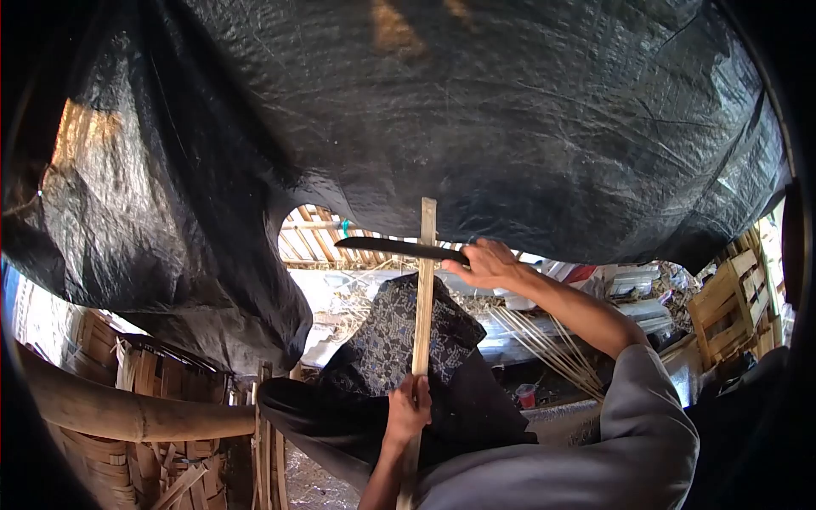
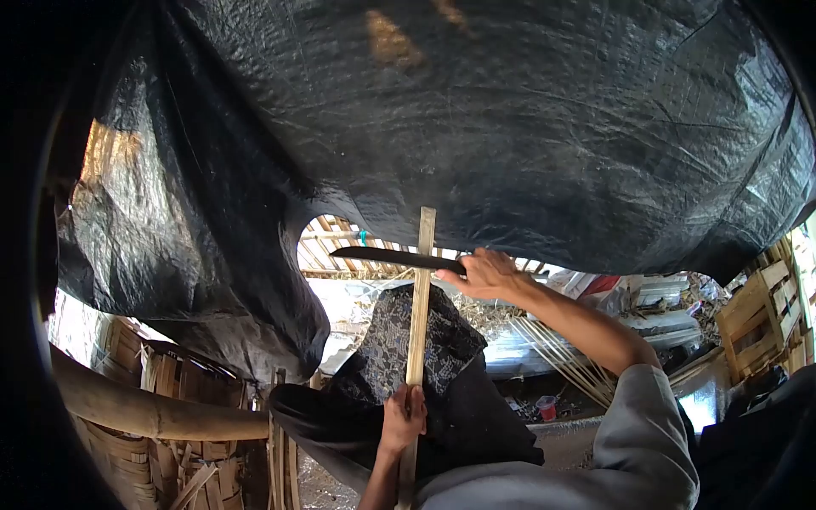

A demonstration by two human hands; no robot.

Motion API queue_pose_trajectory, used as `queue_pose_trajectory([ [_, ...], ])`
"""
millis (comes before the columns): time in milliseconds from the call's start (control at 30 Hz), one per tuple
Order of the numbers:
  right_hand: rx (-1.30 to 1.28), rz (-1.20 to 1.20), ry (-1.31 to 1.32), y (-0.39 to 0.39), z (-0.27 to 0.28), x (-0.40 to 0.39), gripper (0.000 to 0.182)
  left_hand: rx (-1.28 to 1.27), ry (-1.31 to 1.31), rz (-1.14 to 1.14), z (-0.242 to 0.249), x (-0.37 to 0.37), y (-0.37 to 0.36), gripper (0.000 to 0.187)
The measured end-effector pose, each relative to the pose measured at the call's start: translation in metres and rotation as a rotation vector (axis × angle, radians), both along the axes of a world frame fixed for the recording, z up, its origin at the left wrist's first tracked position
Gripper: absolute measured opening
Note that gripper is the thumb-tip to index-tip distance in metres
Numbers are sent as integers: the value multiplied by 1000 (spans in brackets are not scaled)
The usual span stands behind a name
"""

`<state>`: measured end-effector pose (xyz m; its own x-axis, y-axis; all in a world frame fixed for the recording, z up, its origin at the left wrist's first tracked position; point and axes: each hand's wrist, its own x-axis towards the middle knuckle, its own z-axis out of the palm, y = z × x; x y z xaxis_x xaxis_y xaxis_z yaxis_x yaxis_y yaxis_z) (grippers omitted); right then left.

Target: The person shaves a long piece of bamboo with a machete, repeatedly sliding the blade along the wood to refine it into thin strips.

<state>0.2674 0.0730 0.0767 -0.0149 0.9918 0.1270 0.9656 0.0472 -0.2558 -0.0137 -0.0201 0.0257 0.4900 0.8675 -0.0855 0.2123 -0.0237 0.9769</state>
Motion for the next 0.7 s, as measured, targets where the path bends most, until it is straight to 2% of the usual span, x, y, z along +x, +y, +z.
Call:
queue_pose_trajectory([
  [33, 68, 32, 1, -2, 10, -10, 69, -25, -29, 16, -5, -2, -3, 26],
  [67, -128, 27, 40, -10, 21, -16, 62, -52, -59, 32, -9, -2, -3, 26],
  [100, -213, 65, 64, -13, 6, -16, 62, -48, -64, 36, -7, -1, -2, 26],
  [167, -192, 263, -25, -32, 10, -36, 65, -61, -34, 8, -4, -4, -3, 26],
  [267, -101, 434, -351, -45, 9, -46, 72, -78, -55, -1, -11, -5, -3, 27],
  [367, -54, 316, -224, -22, 15, -19, 75, 4, 9, 3, -14, -6, -3, 23],
  [433, -135, -69, 2, 9, 9, 8, 75, -6, 24, 2, -5, -3, -1, 23],
  [467, -164, -92, 25, 14, 8, 12, 74, -1, 38, 3, 0, 1, 3, 23],
  [567, 52, 47, -49, 5, 4, -1, 73, -66, -9, 20, -11, 2, 2, 24],
  [633, -252, 139, 74, -9, 23, -16, 75, -102, -30, 44, -8, 2, -1, 25],
  [700, -129, 323, -82, -23, 13, -29, 71, -128, -54, 32, -8, 1, -1, 27],
])
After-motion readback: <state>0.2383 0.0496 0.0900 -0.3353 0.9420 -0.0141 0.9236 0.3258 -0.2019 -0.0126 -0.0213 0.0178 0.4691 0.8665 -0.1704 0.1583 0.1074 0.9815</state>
